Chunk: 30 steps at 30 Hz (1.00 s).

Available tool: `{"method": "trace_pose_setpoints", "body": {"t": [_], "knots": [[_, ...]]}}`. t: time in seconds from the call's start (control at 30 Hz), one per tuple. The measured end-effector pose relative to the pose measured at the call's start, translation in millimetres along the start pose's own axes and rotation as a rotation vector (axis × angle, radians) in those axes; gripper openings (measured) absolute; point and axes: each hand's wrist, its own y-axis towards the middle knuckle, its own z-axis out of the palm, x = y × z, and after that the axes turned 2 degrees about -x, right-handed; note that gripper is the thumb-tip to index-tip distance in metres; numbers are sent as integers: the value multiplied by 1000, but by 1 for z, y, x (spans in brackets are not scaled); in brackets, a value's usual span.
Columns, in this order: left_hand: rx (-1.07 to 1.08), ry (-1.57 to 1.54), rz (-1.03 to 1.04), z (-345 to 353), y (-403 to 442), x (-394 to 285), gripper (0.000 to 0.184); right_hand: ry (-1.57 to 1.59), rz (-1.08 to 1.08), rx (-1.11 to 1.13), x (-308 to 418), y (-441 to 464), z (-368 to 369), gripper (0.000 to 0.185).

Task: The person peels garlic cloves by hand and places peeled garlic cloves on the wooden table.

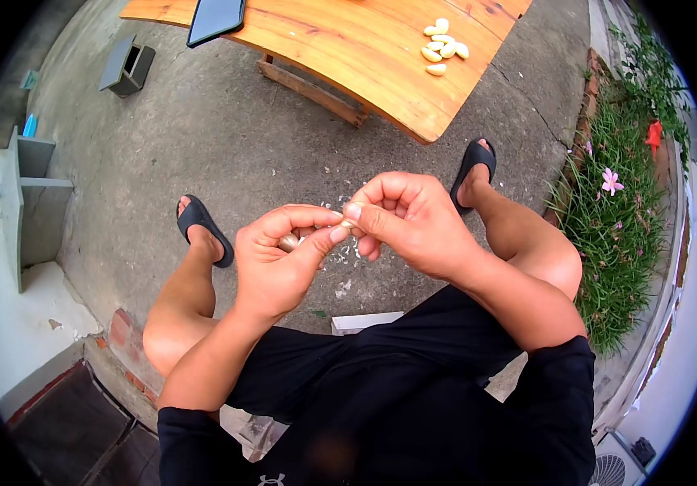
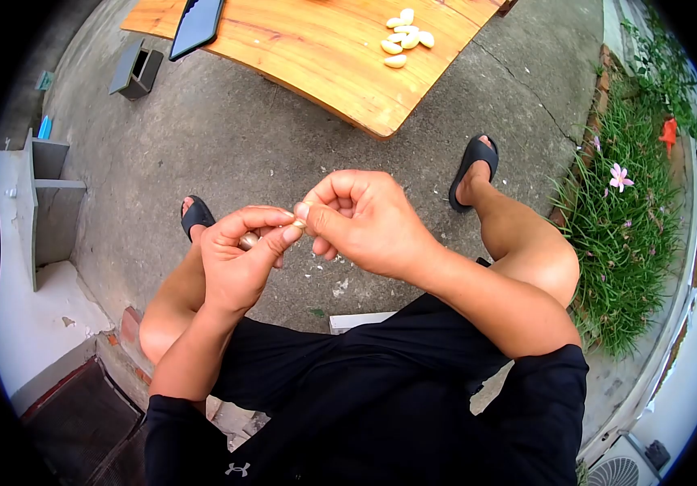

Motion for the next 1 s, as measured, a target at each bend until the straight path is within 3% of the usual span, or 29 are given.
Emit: {"method": "trace_pose_setpoints", "body": {"t": [0.37, 0.67, 1.0], "knots": [[20, -209, -124, 0, 4, 4, 16, 168, -2, 70, -4, 0, -1, 15], [57, -328, -235, -7, 7, 1, 14, -99, -178, 39, -1, -3, -5, 14], [103, -306, -209, -7, 5, 6, 16, -53, -34, 38, 11, -7, -3, 11]]}}
